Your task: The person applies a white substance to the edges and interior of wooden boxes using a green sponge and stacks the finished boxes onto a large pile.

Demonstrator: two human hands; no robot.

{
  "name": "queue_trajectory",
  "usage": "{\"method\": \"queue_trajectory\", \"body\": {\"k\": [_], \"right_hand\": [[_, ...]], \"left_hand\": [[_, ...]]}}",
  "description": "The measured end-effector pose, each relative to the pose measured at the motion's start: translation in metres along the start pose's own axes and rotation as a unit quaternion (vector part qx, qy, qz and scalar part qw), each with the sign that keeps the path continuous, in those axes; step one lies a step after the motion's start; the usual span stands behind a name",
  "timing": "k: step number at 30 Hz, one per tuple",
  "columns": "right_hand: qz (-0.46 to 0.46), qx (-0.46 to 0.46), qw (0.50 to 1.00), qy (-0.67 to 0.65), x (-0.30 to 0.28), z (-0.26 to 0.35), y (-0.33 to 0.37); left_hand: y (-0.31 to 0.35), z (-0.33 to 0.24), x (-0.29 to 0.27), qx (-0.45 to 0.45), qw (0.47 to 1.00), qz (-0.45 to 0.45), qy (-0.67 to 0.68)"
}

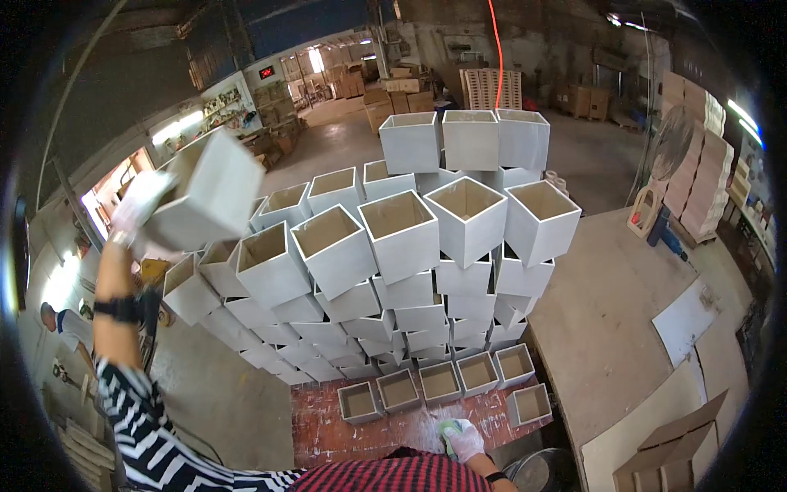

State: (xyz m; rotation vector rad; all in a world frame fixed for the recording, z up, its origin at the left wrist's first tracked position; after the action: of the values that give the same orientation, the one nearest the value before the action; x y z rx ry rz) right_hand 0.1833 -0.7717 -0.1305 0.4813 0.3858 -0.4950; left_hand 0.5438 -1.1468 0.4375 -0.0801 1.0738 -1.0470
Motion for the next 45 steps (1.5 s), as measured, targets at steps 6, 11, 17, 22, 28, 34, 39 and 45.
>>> {"method": "queue_trajectory", "body": {"k": [6, 11, 17, 22, 28, 34, 39, 45], "right_hand": [[-0.035, 0.047, 0.998, -0.022, -0.011, -0.007, 0.019], [-0.087, 0.118, 0.989, -0.034, -0.014, -0.029, 0.034], [-0.13, 0.16, 0.978, -0.017, -0.001, -0.035, 0.036], [-0.117, 0.163, 0.979, -0.032, 0.01, -0.023, 0.026], [-0.105, 0.162, 0.981, -0.034, 0.016, -0.016, 0.015], [-0.095, 0.159, 0.982, -0.028, 0.015, -0.013, 0.006], [-0.094, 0.158, 0.983, -0.021, 0.012, -0.01, 0.0], [-0.085, 0.152, 0.985, -0.018, 0.01, -0.01, -0.001]], "left_hand": [[-0.163, -0.042, 0.08, -0.138, 0.948, 0.143, 0.249], [-0.216, -0.094, 0.12, -0.138, 0.931, 0.192, 0.278], [-0.239, -0.132, 0.128, -0.138, 0.921, 0.249, 0.267], [-0.255, -0.132, 0.155, -0.116, 0.91, 0.25, 0.308], [-0.265, -0.141, 0.167, -0.119, 0.896, 0.275, 0.327], [-0.268, -0.14, 0.17, -0.105, 0.909, 0.281, 0.288], [-0.27, -0.145, 0.173, -0.116, 0.903, 0.269, 0.314], [-0.263, -0.149, 0.162, -0.138, 0.887, 0.265, 0.351]]}}
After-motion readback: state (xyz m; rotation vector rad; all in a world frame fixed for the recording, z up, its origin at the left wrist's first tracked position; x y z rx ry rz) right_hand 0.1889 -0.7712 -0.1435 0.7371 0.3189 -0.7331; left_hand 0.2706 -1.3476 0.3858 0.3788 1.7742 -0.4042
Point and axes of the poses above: each hand's wrist, its own y-axis away from the middle knuckle, its own x-axis out of the palm, z = x × y, the point moved 2 cm from there along -y, towards the middle knuckle, and after that the axes turned 5 degrees about -y, right-handed, at the moved point
